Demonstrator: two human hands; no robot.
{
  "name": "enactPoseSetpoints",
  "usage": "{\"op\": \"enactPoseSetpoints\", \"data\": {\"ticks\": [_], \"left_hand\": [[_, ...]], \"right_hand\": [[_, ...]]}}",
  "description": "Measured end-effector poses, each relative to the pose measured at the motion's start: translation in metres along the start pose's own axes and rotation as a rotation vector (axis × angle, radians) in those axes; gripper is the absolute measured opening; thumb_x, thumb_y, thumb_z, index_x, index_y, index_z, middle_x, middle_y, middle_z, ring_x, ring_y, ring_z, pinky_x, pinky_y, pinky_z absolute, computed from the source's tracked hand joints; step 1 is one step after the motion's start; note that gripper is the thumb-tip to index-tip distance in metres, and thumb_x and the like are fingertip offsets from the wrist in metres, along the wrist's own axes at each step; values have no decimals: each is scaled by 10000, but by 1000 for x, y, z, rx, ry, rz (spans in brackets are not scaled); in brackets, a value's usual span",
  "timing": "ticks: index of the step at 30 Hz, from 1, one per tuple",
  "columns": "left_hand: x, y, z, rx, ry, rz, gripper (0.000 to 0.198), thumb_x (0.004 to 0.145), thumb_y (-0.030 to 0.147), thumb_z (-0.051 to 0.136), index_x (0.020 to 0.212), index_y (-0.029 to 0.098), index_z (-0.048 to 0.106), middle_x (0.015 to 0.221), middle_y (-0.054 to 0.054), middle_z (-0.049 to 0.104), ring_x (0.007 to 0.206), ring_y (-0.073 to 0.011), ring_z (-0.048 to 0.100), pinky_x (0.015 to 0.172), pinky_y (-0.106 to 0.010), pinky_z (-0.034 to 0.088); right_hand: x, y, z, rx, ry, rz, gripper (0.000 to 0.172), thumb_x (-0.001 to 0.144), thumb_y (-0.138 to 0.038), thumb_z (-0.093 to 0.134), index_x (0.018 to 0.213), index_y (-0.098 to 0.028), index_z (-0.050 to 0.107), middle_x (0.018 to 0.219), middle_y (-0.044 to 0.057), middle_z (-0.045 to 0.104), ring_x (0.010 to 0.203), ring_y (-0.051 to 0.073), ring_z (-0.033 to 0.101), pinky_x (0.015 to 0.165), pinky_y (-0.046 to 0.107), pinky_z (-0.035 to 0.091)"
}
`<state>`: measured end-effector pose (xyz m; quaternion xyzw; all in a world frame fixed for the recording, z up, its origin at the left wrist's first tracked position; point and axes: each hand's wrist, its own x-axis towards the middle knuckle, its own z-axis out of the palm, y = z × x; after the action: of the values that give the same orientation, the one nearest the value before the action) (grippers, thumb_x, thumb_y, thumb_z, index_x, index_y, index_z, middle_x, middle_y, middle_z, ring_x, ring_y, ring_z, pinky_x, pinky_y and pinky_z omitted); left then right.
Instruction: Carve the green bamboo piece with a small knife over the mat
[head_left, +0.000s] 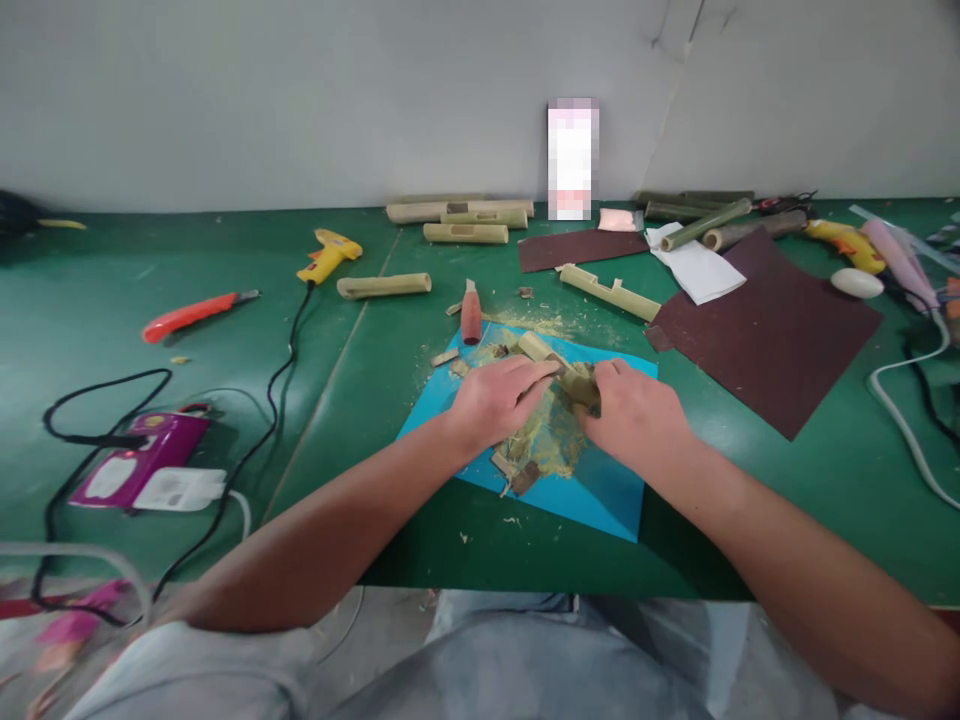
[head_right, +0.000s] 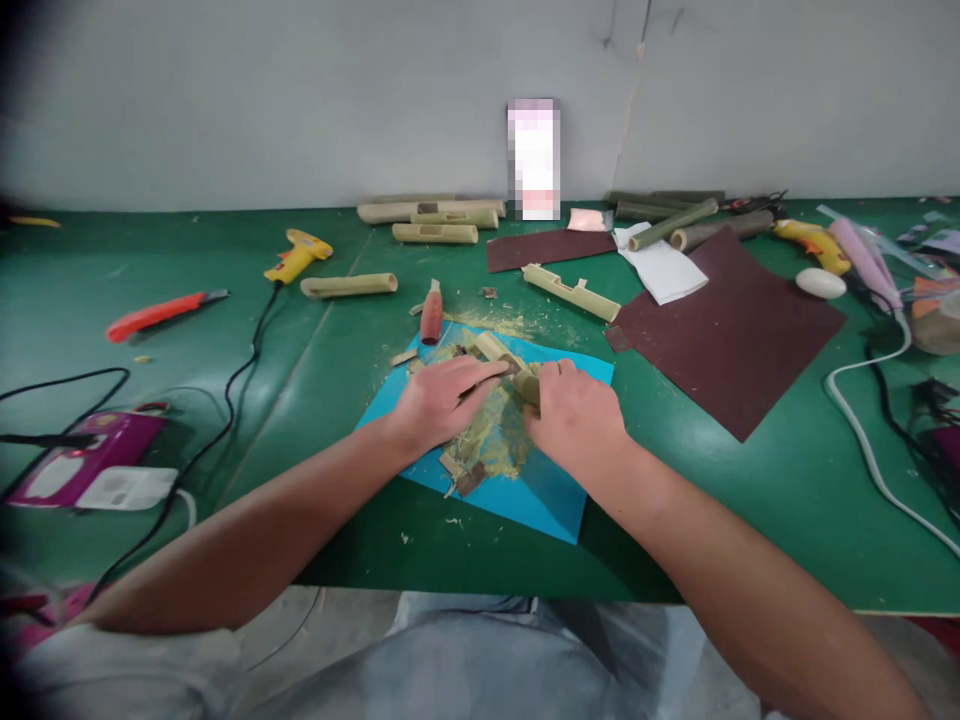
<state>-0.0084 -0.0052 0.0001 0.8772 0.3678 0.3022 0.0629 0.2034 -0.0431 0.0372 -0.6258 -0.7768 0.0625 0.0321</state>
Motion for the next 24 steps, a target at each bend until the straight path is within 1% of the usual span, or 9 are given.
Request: {"op": "enactPoseSetpoints", "data": {"ticks": [3,5,8,11,15,20,24], "left_hand": [[0,0,0,-4,8,-15,269,1043,265,533,1221,185,718,978,-71,778,864,-174,730,750,-282,579],[0,1,1,-4,-19,-14,270,1044,263,533,1227,190,716,985,-69,779,867,-172,730,748,-281,579],[0,4,4,-3,-60,5,277,1046,257,525,1237,200,717,1028,-76,775,902,-180,733,739,-279,584],[-3,8,9,-17,-46,-7,277,1043,256,528,1216,181,730,996,-85,762,884,-188,733,719,-286,590],[-6,8,11,-120,-64,46,291,1055,241,493,1215,163,723,999,-95,755,910,-179,728,769,-293,607],[-3,2,8,-51,-33,68,294,1055,240,485,1206,153,722,985,-99,750,887,-182,722,757,-295,606],[-2,4,10,-68,-96,118,330,1068,241,440,1227,130,707,980,-108,741,892,-190,726,748,-297,610]], "right_hand": [[3,-1,4,70,-14,15,211,940,-376,556,990,-184,629,992,87,696,844,216,652,601,320,323],[4,-2,6,107,-29,9,214,943,-380,550,964,-186,638,989,83,698,825,205,644,608,321,333],[4,-4,7,118,-39,-11,235,966,-378,535,981,-175,652,1012,91,699,833,207,647,612,322,346],[4,-4,7,123,-57,-20,263,988,-397,531,989,-169,662,1008,100,702,858,218,656,625,320,366],[4,-3,6,124,-72,-28,268,1002,-391,532,996,-161,669,1002,112,709,882,228,664,644,321,390],[4,-4,3,73,-96,-55,294,1015,-388,514,1006,-148,684,1027,126,718,894,238,679,648,323,399],[4,-4,0,45,-110,-78,309,1033,-355,469,1026,-140,691,1046,132,723,892,236,684,651,323,404]]}}
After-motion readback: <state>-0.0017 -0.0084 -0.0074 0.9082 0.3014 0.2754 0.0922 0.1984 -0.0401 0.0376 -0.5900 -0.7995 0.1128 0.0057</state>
